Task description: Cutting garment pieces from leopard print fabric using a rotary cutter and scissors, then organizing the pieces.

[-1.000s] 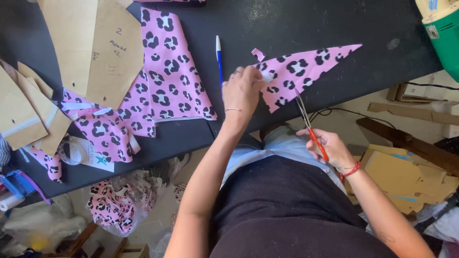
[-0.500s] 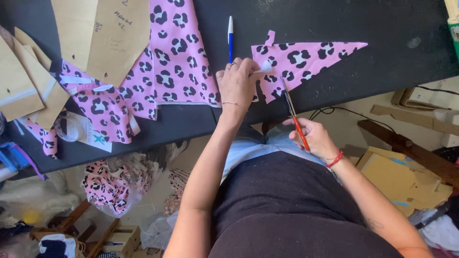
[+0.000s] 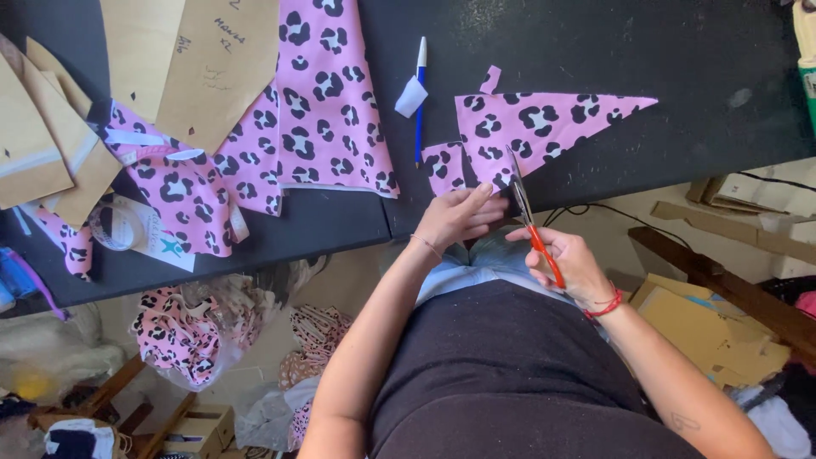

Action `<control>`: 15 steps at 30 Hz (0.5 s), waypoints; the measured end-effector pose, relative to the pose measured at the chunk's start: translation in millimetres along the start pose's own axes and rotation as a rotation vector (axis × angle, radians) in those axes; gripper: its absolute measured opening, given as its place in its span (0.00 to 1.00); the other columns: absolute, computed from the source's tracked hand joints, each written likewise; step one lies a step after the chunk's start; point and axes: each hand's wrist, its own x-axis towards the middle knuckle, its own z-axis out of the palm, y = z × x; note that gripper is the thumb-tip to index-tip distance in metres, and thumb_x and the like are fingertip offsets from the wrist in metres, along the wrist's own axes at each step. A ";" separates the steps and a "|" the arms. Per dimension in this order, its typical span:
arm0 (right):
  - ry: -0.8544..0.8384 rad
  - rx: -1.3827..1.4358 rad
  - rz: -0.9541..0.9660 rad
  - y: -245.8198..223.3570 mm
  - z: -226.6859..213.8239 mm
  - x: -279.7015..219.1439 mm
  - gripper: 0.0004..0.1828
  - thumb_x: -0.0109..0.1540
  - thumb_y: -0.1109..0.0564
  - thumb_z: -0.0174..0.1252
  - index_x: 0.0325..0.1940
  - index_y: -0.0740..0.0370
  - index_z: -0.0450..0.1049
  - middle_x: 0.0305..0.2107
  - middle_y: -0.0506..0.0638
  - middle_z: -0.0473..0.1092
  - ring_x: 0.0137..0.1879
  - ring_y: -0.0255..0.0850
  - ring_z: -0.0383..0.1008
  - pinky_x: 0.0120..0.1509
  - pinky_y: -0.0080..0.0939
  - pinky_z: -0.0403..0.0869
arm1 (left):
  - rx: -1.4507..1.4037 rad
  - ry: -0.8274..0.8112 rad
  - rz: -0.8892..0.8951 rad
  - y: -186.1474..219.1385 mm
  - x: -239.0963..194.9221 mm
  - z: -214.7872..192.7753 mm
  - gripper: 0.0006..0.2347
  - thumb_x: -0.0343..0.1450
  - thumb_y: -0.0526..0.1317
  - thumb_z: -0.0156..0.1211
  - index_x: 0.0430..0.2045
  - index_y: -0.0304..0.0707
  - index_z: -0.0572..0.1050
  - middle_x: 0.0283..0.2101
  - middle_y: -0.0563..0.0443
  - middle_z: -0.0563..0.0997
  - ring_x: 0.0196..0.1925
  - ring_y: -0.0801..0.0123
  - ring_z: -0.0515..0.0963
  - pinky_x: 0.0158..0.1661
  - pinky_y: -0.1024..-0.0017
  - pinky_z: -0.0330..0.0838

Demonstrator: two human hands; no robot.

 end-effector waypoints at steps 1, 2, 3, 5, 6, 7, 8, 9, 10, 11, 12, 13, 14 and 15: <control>0.005 -0.002 0.004 -1.3 -1.5 -0.7 0.33 0.44 0.43 0.62 0.43 0.69 0.67 0.04 0.51 0.60 0.08 0.30 0.57 0.07 0.22 0.54 | -0.003 -0.004 -0.004 -3.8 10.3 -1.1 0.31 0.60 0.53 0.56 0.45 0.19 0.61 0.39 0.31 0.73 0.42 0.54 0.75 0.40 0.64 0.69; 0.001 -0.015 -0.001 -1.8 -2.0 -2.5 0.34 0.43 0.42 0.63 0.44 0.69 0.67 0.04 0.51 0.61 0.08 0.30 0.58 0.07 0.22 0.55 | -0.086 0.042 0.053 -8.8 19.1 -2.9 0.29 0.58 0.49 0.61 0.44 0.22 0.62 0.37 0.37 0.73 0.41 0.56 0.74 0.40 0.63 0.69; -0.002 -0.027 -0.007 -2.5 -2.4 -4.3 0.35 0.42 0.42 0.63 0.44 0.68 0.67 0.05 0.50 0.61 0.09 0.30 0.58 0.08 0.22 0.55 | -0.169 0.088 0.110 -13.8 27.6 -4.5 0.27 0.57 0.44 0.66 0.44 0.25 0.63 0.35 0.43 0.72 0.41 0.57 0.74 0.40 0.62 0.70; 0.006 -0.038 -0.015 -7.4 1.4 -5.0 0.33 0.43 0.42 0.63 0.43 0.68 0.68 0.04 0.51 0.60 0.07 0.30 0.56 0.08 0.22 0.54 | -0.112 0.120 0.181 -21.4 41.0 -8.7 0.22 0.56 0.42 0.67 0.37 0.27 0.66 0.28 0.47 0.73 0.34 0.64 0.76 0.34 0.71 0.72; 0.009 -0.048 -0.025 -10.5 3.4 -3.8 0.32 0.44 0.43 0.62 0.42 0.68 0.68 0.03 0.51 0.59 0.06 0.30 0.54 0.08 0.22 0.52 | -0.053 0.157 0.254 -23.9 48.0 -11.4 0.17 0.55 0.39 0.68 0.30 0.28 0.69 0.21 0.51 0.74 0.26 0.71 0.78 0.28 0.79 0.74; 0.007 -0.050 -0.028 -13.0 4.3 -0.3 0.32 0.44 0.43 0.62 0.42 0.68 0.68 0.03 0.51 0.59 0.06 0.30 0.54 0.08 0.22 0.52 | -0.053 0.157 0.259 -33.0 58.8 -15.6 0.17 0.55 0.39 0.68 0.30 0.28 0.69 0.21 0.51 0.74 0.26 0.71 0.78 0.28 0.79 0.74; 0.012 -0.064 -0.028 -14.7 5.2 1.2 0.33 0.44 0.41 0.62 0.43 0.67 0.68 0.03 0.52 0.60 0.06 0.31 0.55 0.08 0.23 0.53 | -0.033 0.151 0.261 -43.5 69.0 -19.1 0.16 0.55 0.38 0.68 0.29 0.29 0.71 0.21 0.50 0.75 0.26 0.72 0.77 0.27 0.80 0.74; 0.017 -0.078 -0.028 -16.2 5.6 3.0 0.34 0.44 0.39 0.61 0.44 0.65 0.67 0.03 0.52 0.60 0.06 0.32 0.56 0.08 0.23 0.53 | -0.013 0.145 0.263 -54.2 79.7 -22.5 0.14 0.55 0.38 0.68 0.28 0.30 0.72 0.22 0.50 0.76 0.26 0.73 0.77 0.26 0.81 0.74; 0.022 -0.075 -0.021 -15.3 5.6 3.8 0.34 0.44 0.39 0.61 0.44 0.65 0.67 0.03 0.52 0.60 0.06 0.32 0.56 0.08 0.23 0.53 | -0.012 0.142 0.254 -56.7 81.0 -24.3 0.14 0.55 0.38 0.68 0.28 0.30 0.72 0.22 0.50 0.76 0.26 0.73 0.77 0.26 0.81 0.74; 0.044 -0.105 -0.012 -14.4 5.4 4.7 0.32 0.44 0.40 0.62 0.43 0.64 0.69 0.04 0.51 0.60 0.07 0.31 0.56 0.09 0.23 0.53 | -0.016 0.138 0.246 -59.3 82.4 -26.1 0.14 0.55 0.38 0.68 0.28 0.31 0.72 0.23 0.49 0.76 0.26 0.72 0.77 0.27 0.80 0.74; 0.060 -0.136 -0.005 -14.1 5.3 7.3 0.31 0.44 0.40 0.63 0.42 0.62 0.70 0.05 0.50 0.60 0.08 0.31 0.57 0.11 0.22 0.54 | -0.020 0.138 0.241 -60.6 84.3 -28.6 0.14 0.55 0.37 0.68 0.28 0.31 0.72 0.23 0.49 0.77 0.26 0.72 0.78 0.27 0.80 0.74; 0.061 -0.135 -0.001 -11.4 3.6 5.0 0.31 0.44 0.40 0.63 0.42 0.62 0.70 0.05 0.50 0.60 0.08 0.31 0.57 0.11 0.22 0.54 | -0.020 0.138 0.237 -60.4 81.4 -27.1 0.14 0.55 0.37 0.68 0.28 0.31 0.72 0.23 0.49 0.77 0.26 0.72 0.78 0.27 0.80 0.74; 0.086 -0.127 0.005 -10.0 1.8 5.7 0.29 0.43 0.43 0.64 0.41 0.62 0.70 0.05 0.49 0.60 0.09 0.29 0.56 0.11 0.22 0.54 | -0.013 0.135 0.241 -57.3 80.3 -26.5 0.14 0.55 0.37 0.68 0.28 0.31 0.72 0.23 0.48 0.77 0.27 0.71 0.78 0.27 0.79 0.74; 0.112 -0.120 0.011 -8.7 0.2 6.6 0.27 0.42 0.46 0.66 0.40 0.62 0.70 0.05 0.48 0.60 0.09 0.28 0.56 0.11 0.21 0.54 | -0.007 0.132 0.244 -54.1 79.1 -26.0 0.14 0.55 0.37 0.68 0.28 0.30 0.72 0.23 0.47 0.77 0.27 0.71 0.78 0.28 0.79 0.74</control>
